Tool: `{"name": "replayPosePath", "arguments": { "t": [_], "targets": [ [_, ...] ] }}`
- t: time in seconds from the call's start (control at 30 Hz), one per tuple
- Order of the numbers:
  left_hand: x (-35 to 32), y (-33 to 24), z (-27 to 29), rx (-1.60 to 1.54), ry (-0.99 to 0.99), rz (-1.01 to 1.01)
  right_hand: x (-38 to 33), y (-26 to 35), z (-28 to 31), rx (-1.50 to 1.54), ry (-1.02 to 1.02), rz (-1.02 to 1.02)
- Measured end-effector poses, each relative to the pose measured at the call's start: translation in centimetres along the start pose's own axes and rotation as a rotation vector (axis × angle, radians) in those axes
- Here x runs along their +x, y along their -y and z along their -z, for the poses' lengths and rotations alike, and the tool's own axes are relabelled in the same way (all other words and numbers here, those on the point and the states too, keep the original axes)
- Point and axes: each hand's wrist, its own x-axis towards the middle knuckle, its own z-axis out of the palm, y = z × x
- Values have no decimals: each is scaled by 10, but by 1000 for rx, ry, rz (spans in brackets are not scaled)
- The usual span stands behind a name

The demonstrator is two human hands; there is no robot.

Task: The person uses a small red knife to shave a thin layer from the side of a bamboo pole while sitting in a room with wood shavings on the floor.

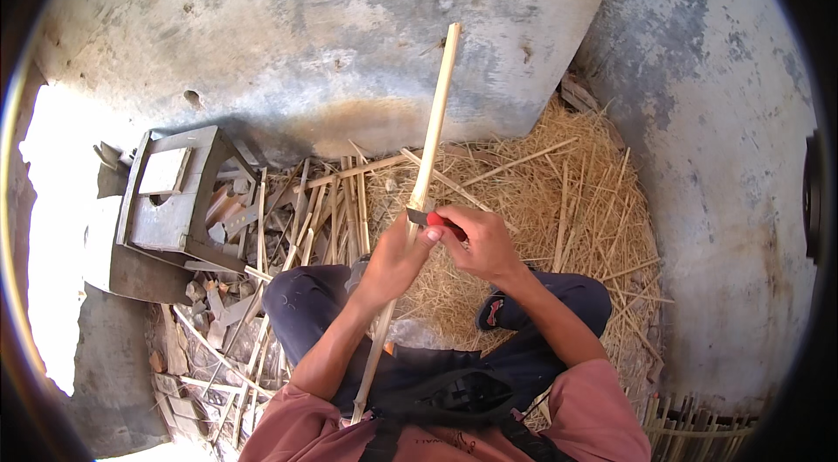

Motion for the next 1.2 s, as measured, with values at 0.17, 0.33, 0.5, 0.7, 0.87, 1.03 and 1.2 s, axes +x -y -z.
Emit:
{"name": "replayPosePath", "arguments": {
  "t": [0.17,0.33,0.5,0.7,0.87,1.03,1.2],
  "targets": [
    [0,-1,-11,185,-42,134,6,-2,3,-23,-85,-129],
    [6,8,-8,57,-17,148,21,-6,19,-76,-92,-189],
    [5,10,-10,11,-18,68,24,-21,34,-91,-113,-236],
    [0,-27,-1,-20,21,285,16,-8,39,8,109,-210],
    [4,-10,-2,15,46,108,12,-10,27,72,224,-208],
    [4,0,-4,1,18,69,6,-18,14,85,155,8],
    [4,9,-1,13,13,123,8,-15,15,114,152,-25]
  ]
}}
